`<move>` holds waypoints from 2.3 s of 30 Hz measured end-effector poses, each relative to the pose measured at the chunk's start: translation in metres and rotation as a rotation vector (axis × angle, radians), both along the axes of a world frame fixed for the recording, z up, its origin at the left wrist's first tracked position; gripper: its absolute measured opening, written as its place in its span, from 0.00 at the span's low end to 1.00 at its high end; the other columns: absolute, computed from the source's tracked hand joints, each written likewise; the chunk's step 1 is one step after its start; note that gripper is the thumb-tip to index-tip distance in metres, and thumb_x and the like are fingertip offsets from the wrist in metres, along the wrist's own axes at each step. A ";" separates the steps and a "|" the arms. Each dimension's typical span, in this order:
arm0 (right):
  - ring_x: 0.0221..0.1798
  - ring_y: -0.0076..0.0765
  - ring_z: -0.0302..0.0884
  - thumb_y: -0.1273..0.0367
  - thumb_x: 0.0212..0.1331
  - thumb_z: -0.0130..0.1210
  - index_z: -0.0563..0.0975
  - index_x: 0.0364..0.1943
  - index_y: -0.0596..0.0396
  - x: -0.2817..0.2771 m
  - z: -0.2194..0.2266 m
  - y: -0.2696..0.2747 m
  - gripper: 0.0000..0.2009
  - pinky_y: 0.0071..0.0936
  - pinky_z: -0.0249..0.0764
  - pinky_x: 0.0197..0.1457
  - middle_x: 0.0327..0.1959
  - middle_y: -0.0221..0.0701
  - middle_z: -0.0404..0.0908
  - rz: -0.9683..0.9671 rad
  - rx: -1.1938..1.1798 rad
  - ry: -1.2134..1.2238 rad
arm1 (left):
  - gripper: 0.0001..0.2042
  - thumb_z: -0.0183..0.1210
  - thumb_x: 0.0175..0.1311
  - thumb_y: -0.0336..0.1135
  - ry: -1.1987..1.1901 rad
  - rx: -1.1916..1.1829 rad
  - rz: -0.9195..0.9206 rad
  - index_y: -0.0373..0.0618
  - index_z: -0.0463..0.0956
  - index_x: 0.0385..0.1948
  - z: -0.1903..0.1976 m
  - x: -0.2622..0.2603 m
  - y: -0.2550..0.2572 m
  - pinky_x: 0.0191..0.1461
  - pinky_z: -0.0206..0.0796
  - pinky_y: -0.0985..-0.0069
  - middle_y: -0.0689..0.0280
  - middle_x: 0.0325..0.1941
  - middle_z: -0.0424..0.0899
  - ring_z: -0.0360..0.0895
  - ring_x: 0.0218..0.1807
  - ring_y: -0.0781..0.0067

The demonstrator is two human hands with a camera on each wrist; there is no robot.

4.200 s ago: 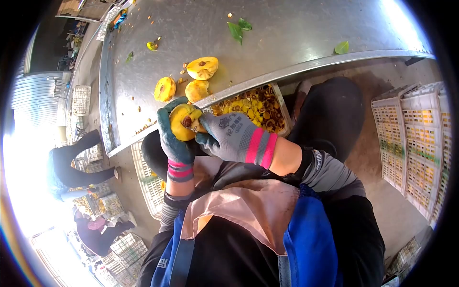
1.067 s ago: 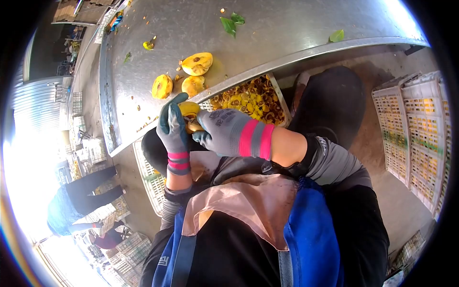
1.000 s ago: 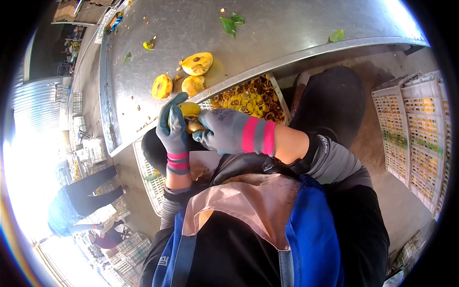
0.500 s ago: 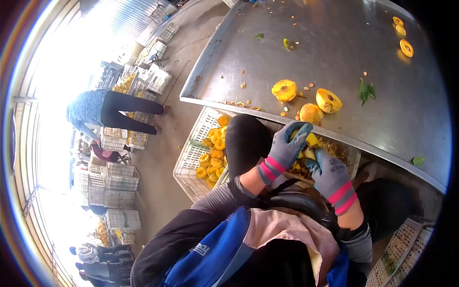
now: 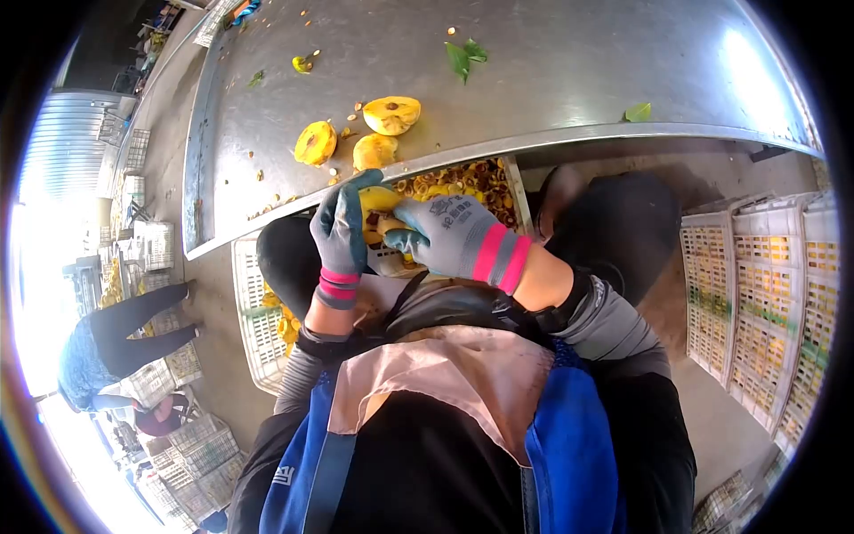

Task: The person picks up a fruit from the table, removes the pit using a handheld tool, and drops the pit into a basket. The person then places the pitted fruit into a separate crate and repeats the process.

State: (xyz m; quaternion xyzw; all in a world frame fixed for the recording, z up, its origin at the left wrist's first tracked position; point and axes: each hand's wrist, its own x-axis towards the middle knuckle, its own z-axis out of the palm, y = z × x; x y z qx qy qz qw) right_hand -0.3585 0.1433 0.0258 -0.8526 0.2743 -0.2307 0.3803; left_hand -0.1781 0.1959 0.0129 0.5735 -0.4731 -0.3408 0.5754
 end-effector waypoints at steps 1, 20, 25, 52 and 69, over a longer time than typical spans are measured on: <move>0.39 0.54 0.80 0.57 0.63 0.55 0.77 0.44 0.52 0.000 -0.002 0.002 0.15 0.47 0.76 0.42 0.39 0.43 0.83 -0.016 -0.033 0.009 | 0.18 0.51 0.75 0.40 0.075 0.007 0.044 0.30 0.79 0.49 -0.003 -0.002 0.000 0.58 0.70 0.74 0.58 0.48 0.85 0.80 0.49 0.72; 0.37 0.40 0.80 0.65 0.64 0.59 0.78 0.49 0.60 -0.012 -0.032 -0.021 0.14 0.32 0.76 0.44 0.37 0.41 0.83 0.200 0.264 -0.338 | 0.32 0.46 0.72 0.61 0.465 0.149 0.018 0.35 0.75 0.54 -0.029 0.034 0.007 0.44 0.78 0.70 0.60 0.39 0.83 0.81 0.37 0.68; 0.51 0.52 0.81 0.57 0.63 0.53 0.74 0.55 0.54 -0.002 -0.058 -0.015 0.21 0.43 0.75 0.53 0.48 0.46 0.82 0.021 0.148 0.419 | 0.29 0.43 0.75 0.57 -0.573 0.052 0.175 0.36 0.73 0.56 0.000 0.080 0.034 0.39 0.79 0.75 0.61 0.41 0.82 0.81 0.41 0.70; 0.43 0.57 0.78 0.61 0.59 0.60 0.74 0.48 0.62 -0.007 -0.029 -0.016 0.20 0.42 0.73 0.45 0.39 0.49 0.79 -0.224 0.329 -0.103 | 0.31 0.67 0.53 0.38 -1.019 0.120 -0.771 0.53 0.72 0.63 -0.003 0.097 -0.125 0.70 0.60 0.63 0.56 0.64 0.72 0.67 0.66 0.53; 0.37 0.55 0.80 0.63 0.57 0.64 0.75 0.47 0.56 0.014 0.005 -0.022 0.18 0.43 0.75 0.38 0.34 0.44 0.81 -0.347 0.001 -0.402 | 0.34 0.72 0.46 0.24 -0.246 -0.143 -0.109 0.37 0.66 0.59 0.020 0.019 -0.052 0.64 0.67 0.65 0.53 0.59 0.77 0.76 0.59 0.57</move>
